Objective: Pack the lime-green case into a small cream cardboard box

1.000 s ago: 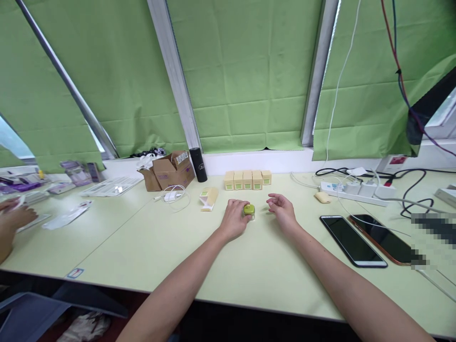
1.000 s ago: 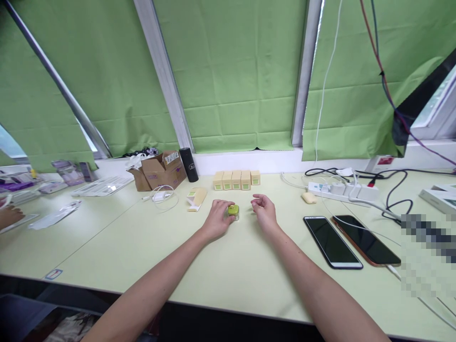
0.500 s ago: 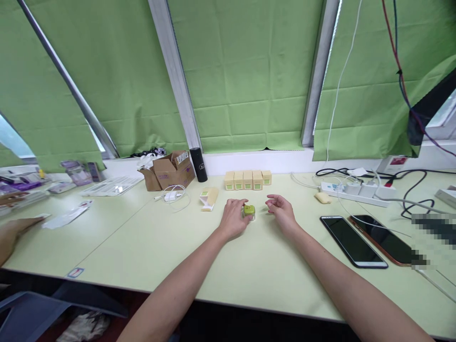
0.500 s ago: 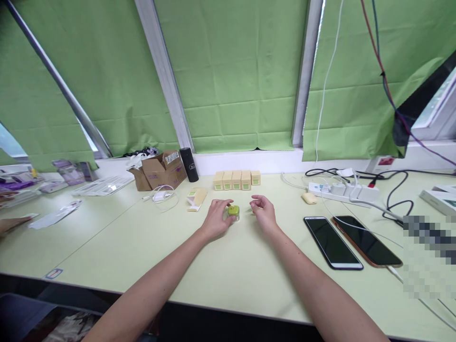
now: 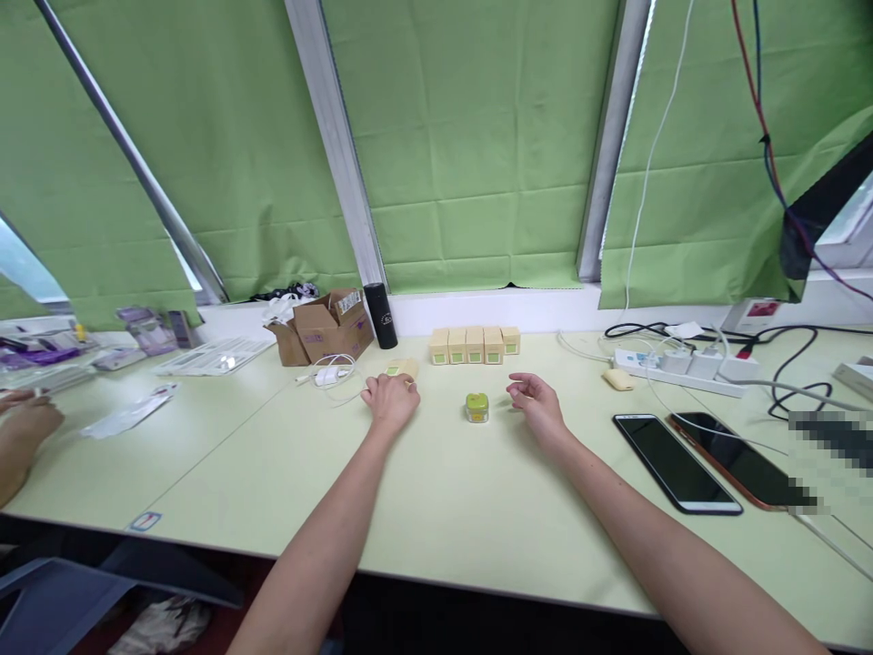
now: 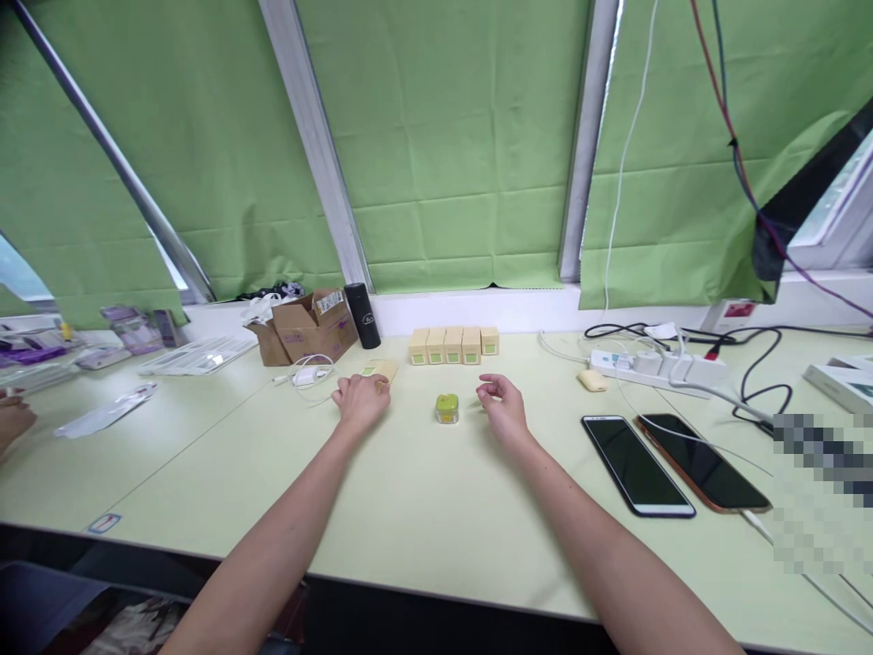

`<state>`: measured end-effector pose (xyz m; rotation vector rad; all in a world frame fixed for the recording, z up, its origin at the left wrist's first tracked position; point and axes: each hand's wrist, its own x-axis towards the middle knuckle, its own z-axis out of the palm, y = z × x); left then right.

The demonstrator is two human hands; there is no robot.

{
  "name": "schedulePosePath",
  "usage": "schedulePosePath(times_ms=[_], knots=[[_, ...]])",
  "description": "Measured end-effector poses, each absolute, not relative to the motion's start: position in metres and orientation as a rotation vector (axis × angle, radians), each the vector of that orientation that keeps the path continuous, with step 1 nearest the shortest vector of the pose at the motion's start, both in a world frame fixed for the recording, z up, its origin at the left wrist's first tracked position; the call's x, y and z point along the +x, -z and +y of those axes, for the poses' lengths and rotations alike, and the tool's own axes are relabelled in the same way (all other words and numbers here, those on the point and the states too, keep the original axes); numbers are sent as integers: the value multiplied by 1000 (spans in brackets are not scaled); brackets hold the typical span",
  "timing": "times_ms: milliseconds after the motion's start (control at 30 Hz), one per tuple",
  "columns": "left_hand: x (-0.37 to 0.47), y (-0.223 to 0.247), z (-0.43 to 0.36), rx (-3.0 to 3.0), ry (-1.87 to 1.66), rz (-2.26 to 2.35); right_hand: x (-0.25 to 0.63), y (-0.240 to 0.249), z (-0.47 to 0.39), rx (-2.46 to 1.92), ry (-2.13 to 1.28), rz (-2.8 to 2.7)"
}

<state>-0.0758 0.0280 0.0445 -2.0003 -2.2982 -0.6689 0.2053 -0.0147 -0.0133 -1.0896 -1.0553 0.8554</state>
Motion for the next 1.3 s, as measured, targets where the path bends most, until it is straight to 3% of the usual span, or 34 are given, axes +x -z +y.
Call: schedulePosePath(times_ms=[300, 667, 833, 1300], knots=[[-70, -37, 33, -2177, 667, -2221, 203, 7, -21, -1117, -793, -1142], [-35, -41, 5, -2234, 1192, -1550, 196, -3, -33, -1169, -565, -1333], [-17, -38, -15, -2426, 1138, -1220, 192, -7, -36, -1188, -514, -1390], [-6, -38, -38, -2793, 856, -795, 184, -11, -37, -879, -940, -1119]])
